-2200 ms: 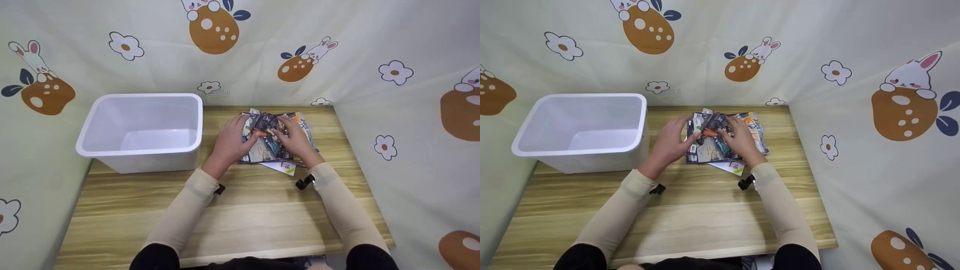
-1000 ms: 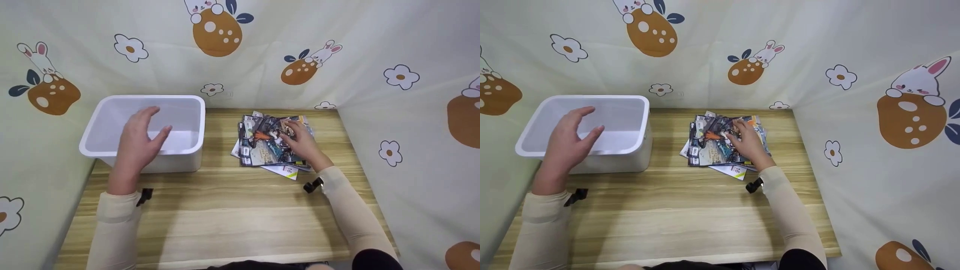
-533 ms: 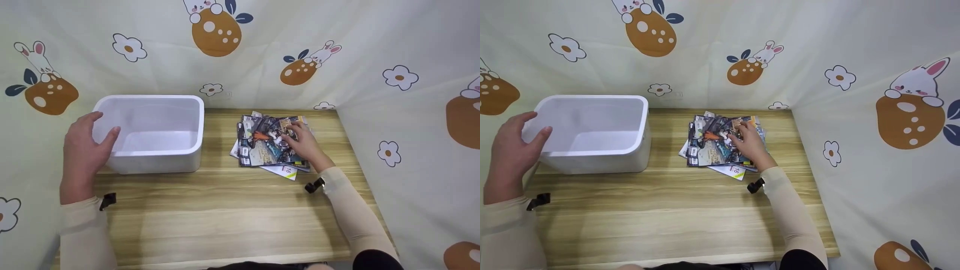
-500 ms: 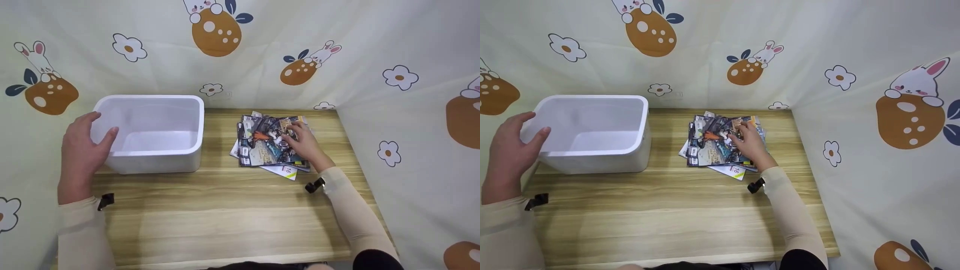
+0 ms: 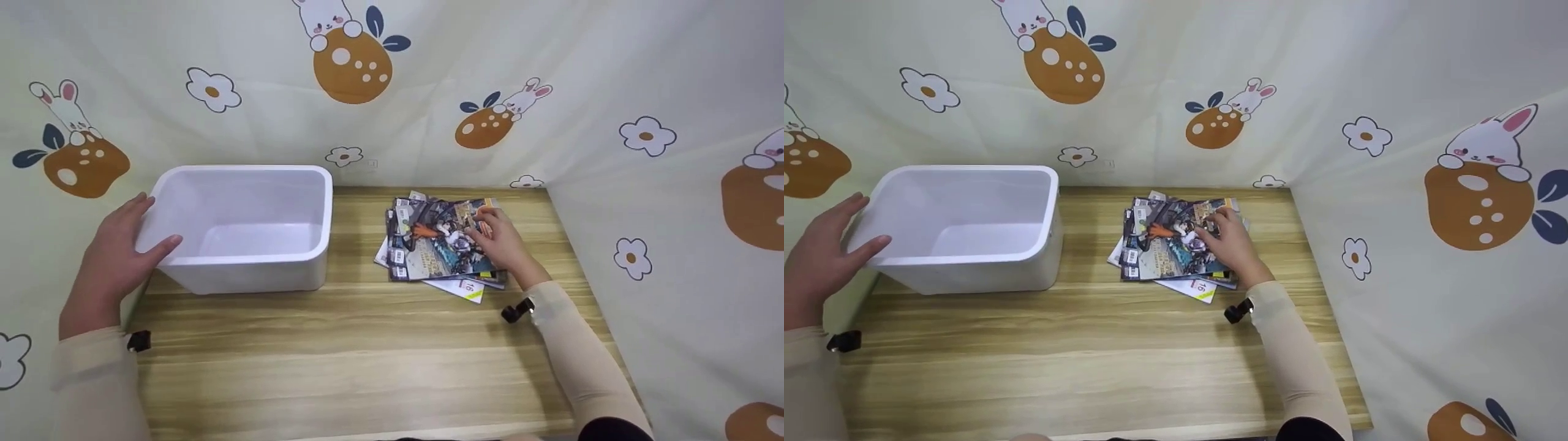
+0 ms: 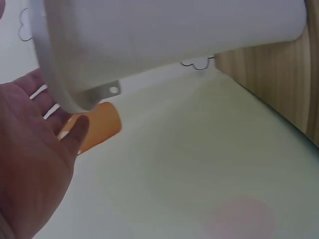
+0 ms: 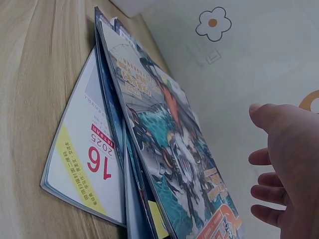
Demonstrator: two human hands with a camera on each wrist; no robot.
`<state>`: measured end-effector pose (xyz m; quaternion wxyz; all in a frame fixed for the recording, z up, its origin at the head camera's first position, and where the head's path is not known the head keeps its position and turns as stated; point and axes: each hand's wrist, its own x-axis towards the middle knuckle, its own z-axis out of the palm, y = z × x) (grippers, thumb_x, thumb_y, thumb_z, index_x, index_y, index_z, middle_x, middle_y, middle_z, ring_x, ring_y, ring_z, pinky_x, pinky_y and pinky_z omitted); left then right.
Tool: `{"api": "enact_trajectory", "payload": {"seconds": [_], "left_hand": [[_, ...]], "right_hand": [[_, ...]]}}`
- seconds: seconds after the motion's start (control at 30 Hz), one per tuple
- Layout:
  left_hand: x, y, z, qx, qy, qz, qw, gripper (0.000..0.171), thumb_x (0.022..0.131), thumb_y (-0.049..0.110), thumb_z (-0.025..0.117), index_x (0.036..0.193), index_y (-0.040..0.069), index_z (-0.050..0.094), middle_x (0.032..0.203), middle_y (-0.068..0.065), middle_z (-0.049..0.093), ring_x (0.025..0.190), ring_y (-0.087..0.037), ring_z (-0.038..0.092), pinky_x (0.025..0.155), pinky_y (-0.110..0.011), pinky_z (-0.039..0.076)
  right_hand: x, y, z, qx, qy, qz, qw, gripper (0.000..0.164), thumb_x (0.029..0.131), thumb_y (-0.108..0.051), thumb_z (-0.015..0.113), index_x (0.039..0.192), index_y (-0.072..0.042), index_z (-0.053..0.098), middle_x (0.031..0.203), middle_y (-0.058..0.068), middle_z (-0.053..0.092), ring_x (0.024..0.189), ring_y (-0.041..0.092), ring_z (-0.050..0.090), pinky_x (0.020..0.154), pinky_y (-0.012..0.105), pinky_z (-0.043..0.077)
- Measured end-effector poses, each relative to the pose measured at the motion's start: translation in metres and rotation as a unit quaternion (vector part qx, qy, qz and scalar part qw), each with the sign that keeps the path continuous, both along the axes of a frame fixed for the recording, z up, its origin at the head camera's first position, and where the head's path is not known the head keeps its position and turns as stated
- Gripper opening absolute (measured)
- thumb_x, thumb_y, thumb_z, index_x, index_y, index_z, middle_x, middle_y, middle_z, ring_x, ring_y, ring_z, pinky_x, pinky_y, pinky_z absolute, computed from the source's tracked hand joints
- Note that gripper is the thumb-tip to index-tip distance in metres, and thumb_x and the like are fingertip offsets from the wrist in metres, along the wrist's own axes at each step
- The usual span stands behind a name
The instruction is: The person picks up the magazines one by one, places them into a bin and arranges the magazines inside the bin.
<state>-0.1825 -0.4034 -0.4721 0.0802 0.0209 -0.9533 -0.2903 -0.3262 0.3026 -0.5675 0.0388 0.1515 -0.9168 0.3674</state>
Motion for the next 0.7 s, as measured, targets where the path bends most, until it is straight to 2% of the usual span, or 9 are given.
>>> {"api": "enact_trajectory", "payload": {"seconds": [0.2, 0.4, 0.5, 0.7], "left_hand": [[-0.013, -0.003, -0.014, -0.010, -0.002, -0.019, 0.9998, 0.099, 0.104, 0.058, 0.067, 0.177, 0.009, 0.022, 0.183, -0.023, 0.015, 0.166, -0.054, 0.013, 0.119, -0.089, 0.016], [-0.009, -0.006, -0.022, -0.015, -0.017, -0.025, 0.9994, 0.104, 0.105, 0.062, 0.064, 0.179, 0.014, 0.009, 0.185, -0.018, 0.006, 0.169, -0.049, 0.005, 0.121, -0.087, 0.011], [-0.007, -0.007, -0.024, -0.020, -0.018, -0.031, 0.9991, 0.107, 0.104, 0.064, 0.064, 0.179, 0.015, 0.005, 0.185, -0.018, 0.004, 0.169, -0.049, 0.004, 0.121, -0.087, 0.011], [-0.009, -0.012, -0.024, -0.042, -0.024, -0.041, 0.9980, 0.113, 0.102, 0.067, 0.064, 0.179, 0.015, 0.000, 0.185, -0.016, -0.002, 0.169, -0.049, 0.002, 0.121, -0.087, 0.009]], "right_hand": [[-0.004, 0.008, -0.003, -0.001, -0.008, -0.003, 1.000, 0.048, 0.109, -0.027, 0.074, 0.139, 0.009, 0.067, 0.157, 0.026, 0.050, 0.147, 0.047, 0.049, 0.124, 0.062, 0.042], [-0.006, 0.017, -0.008, -0.017, -0.039, -0.015, 0.999, 0.051, 0.109, -0.028, 0.074, 0.143, 0.010, 0.064, 0.157, 0.028, 0.048, 0.141, 0.048, 0.055, 0.116, 0.059, 0.053], [-0.006, 0.024, -0.012, -0.020, -0.050, -0.026, 0.998, 0.051, 0.109, -0.029, 0.074, 0.141, 0.009, 0.065, 0.158, 0.029, 0.047, 0.140, 0.049, 0.055, 0.116, 0.059, 0.053], [-0.012, 0.035, -0.017, 0.002, -0.036, -0.041, 0.999, 0.048, 0.110, -0.030, 0.072, 0.138, 0.008, 0.066, 0.151, 0.029, 0.052, 0.141, 0.050, 0.053, 0.123, 0.063, 0.042]]}}
